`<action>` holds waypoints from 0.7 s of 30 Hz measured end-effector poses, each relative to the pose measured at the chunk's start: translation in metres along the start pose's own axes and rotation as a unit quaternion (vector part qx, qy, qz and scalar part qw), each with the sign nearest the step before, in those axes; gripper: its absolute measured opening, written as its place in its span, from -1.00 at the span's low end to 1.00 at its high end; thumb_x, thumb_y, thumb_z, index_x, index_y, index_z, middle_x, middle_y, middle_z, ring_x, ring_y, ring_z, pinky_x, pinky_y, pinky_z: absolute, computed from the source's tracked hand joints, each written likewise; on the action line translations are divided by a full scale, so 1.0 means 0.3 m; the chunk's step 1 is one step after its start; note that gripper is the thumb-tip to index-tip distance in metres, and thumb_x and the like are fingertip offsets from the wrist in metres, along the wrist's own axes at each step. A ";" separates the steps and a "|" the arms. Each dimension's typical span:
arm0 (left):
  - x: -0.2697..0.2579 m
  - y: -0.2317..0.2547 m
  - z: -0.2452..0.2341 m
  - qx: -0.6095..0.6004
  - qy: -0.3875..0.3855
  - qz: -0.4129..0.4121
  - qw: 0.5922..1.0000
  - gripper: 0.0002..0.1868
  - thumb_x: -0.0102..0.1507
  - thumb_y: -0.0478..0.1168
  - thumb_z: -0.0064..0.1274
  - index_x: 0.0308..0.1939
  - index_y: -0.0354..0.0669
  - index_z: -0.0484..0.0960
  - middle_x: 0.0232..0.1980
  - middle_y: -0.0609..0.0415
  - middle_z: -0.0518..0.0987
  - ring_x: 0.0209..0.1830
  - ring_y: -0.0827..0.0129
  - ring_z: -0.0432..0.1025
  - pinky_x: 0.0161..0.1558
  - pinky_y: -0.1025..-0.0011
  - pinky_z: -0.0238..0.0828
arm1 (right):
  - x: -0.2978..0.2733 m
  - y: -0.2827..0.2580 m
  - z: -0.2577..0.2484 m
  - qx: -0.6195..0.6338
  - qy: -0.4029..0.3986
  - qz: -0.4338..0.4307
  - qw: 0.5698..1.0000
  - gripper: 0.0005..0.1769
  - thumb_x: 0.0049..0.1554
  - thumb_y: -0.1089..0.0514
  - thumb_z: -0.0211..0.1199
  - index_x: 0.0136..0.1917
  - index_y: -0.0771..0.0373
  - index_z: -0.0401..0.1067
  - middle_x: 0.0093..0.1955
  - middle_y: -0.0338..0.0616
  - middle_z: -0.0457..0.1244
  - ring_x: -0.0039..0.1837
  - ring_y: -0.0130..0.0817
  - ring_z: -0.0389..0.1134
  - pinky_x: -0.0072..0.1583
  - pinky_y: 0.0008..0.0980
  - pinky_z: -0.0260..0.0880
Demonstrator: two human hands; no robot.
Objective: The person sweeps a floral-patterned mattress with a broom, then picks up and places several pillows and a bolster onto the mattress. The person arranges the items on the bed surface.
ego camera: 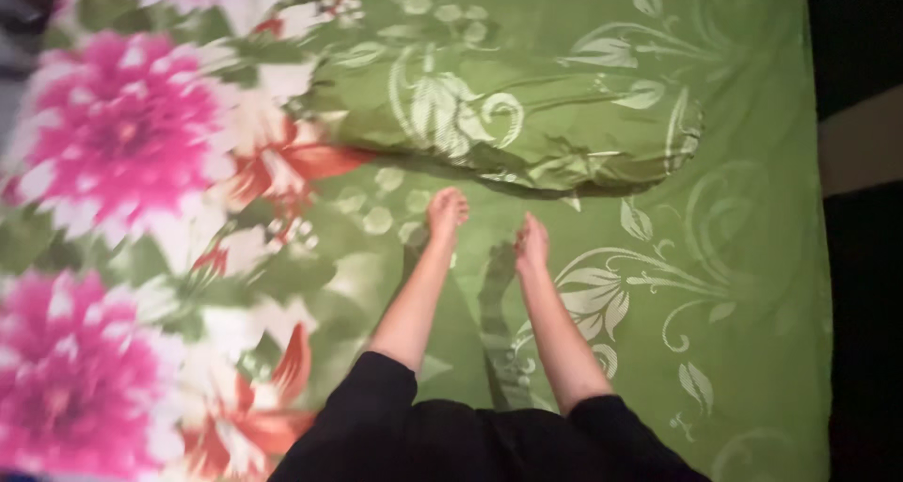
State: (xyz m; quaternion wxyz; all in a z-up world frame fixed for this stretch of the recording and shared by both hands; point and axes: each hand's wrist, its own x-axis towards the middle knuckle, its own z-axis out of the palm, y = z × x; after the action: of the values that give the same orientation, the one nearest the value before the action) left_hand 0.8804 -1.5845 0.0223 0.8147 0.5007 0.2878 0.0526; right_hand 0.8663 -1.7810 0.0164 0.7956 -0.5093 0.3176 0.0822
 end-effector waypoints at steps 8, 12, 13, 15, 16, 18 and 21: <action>-0.607 -0.001 -0.452 -0.015 0.042 0.112 0.993 -0.84 0.36 -0.16 0.03 -0.07 -0.09 0.64 -0.34 0.19 0.59 -0.45 0.54 0.46 -0.44 0.57 0.35 | -0.575 0.353 0.097 -0.074 -0.192 0.068 0.976 -0.86 0.16 -0.02 0.26 -0.05 0.01 0.43 -0.16 -0.45 0.28 -0.14 -0.55 0.27 -0.15 -0.42 0.20; -0.878 0.048 -0.808 -0.009 0.113 0.114 0.987 -0.85 0.36 -0.18 0.02 -0.11 -0.13 0.65 -0.37 0.19 0.58 -0.46 0.54 0.46 -0.49 0.58 0.30 | -0.844 0.557 0.178 -0.099 -0.288 0.144 0.942 -0.86 0.18 -0.03 0.25 -0.06 0.02 0.45 -0.19 -0.45 0.28 -0.17 -0.54 0.27 -0.15 -0.42 0.21; -0.939 0.064 -0.909 -0.016 0.136 0.122 0.983 -0.85 0.36 -0.18 0.02 -0.11 -0.13 0.65 -0.37 0.19 0.58 -0.47 0.54 0.46 -0.50 0.58 0.28 | -0.917 0.614 0.203 -0.106 -0.301 0.170 0.932 -0.86 0.19 -0.03 0.26 -0.08 0.02 0.45 -0.21 -0.45 0.27 -0.17 -0.54 0.26 -0.16 -0.41 0.22; -1.035 0.093 -1.088 -0.043 0.179 0.135 0.974 -0.85 0.36 -0.19 0.03 -0.12 -0.15 0.65 -0.38 0.19 0.57 -0.47 0.54 0.45 -0.51 0.58 0.26 | -1.058 0.726 0.255 -0.123 -0.343 0.187 0.912 -0.86 0.21 -0.03 0.26 -0.10 0.01 0.43 -0.22 -0.45 0.27 -0.20 -0.54 0.25 -0.16 -0.42 0.19; -1.077 0.106 -1.173 -0.064 0.202 0.141 0.967 -0.86 0.36 -0.21 0.03 -0.11 -0.16 0.65 -0.38 0.18 0.57 -0.47 0.53 0.44 -0.50 0.58 0.25 | -1.129 0.781 0.284 -0.130 -0.363 0.195 0.902 -0.85 0.22 -0.04 0.27 -0.12 0.00 0.42 -0.23 -0.46 0.26 -0.21 -0.55 0.24 -0.17 -0.43 0.18; -1.148 0.132 -1.337 -0.093 0.231 0.157 0.956 -0.86 0.35 -0.21 0.04 -0.13 -0.18 0.65 -0.39 0.18 0.56 -0.48 0.53 0.43 -0.51 0.55 0.30 | -1.260 0.890 0.369 -0.155 -0.373 0.211 0.890 -0.87 0.22 -0.03 0.24 -0.12 0.00 0.43 -0.24 -0.45 0.26 -0.21 -0.55 0.25 -0.18 -0.44 0.18; -1.199 0.206 -1.593 -0.112 0.249 0.201 0.941 -0.86 0.35 -0.21 0.04 -0.16 -0.19 0.64 -0.39 0.18 0.54 -0.49 0.53 0.43 -0.49 0.52 0.38 | -1.451 1.085 0.552 -0.152 -0.404 0.231 0.872 -0.88 0.24 0.02 0.20 -0.12 0.03 0.42 -0.24 -0.41 0.27 -0.20 -0.53 0.27 -0.17 -0.47 0.21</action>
State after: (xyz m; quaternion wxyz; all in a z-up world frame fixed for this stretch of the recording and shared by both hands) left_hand 0.3455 -1.3132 0.0652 0.7404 0.4243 0.3671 0.3701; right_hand 0.4468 -1.4021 0.0723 0.7256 -0.4582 0.0605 0.5098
